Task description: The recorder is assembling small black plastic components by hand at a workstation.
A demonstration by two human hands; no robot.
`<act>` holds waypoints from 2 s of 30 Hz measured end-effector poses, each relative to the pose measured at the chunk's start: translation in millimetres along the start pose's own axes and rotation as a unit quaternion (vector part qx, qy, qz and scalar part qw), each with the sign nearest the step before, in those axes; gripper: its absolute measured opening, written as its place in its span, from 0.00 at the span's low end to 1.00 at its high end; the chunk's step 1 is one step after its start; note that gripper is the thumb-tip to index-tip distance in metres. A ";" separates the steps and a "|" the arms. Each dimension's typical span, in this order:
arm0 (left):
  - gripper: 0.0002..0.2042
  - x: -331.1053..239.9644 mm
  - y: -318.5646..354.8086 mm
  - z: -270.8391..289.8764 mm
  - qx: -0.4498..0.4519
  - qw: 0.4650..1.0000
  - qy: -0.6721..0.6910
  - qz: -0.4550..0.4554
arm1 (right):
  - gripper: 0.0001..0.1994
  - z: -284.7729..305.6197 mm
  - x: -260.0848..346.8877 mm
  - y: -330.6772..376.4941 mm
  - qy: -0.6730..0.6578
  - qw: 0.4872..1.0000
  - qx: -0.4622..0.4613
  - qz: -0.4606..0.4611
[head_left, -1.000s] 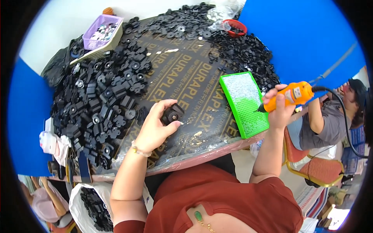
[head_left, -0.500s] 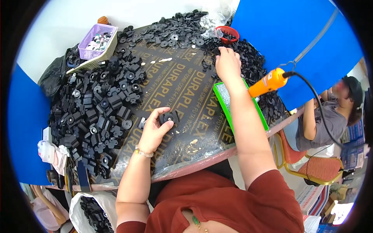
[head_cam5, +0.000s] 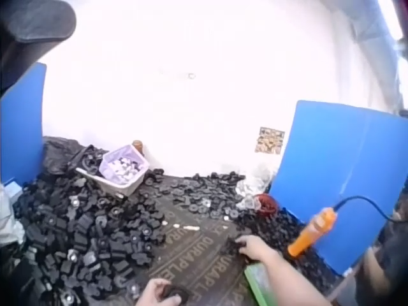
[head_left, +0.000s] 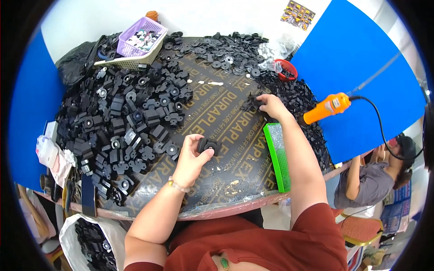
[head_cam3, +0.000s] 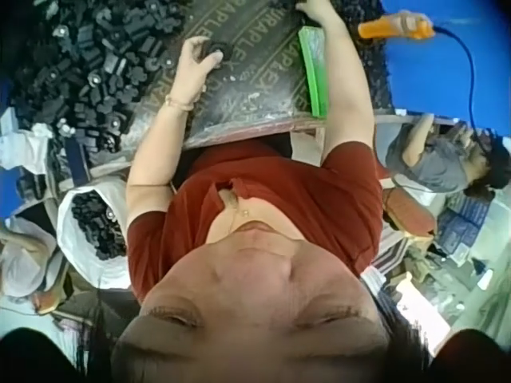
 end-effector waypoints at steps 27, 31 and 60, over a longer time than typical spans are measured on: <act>0.21 2.4 -7.4 -6.9 0.052 0.976 0.202 0.060 | 0.11 -36.3 174.1 118.3 -0.550 0.820 0.153 0.027; 0.21 1.4 -7.2 -6.8 0.054 0.975 0.207 0.059 | 0.11 -40.5 166.8 118.4 -0.578 0.801 0.153 0.011; 0.24 -58.9 6.0 24.6 -0.110 0.637 -0.752 -0.127 | 0.15 -54.8 171.0 122.1 0.092 0.933 -0.011 0.348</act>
Point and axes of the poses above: each hand's wrist, its own y-axis away from the middle knuckle, its own z-axis out of the back of the hand, x = y × z, the point moved 5 cm from there along -y, towards the middle knuckle
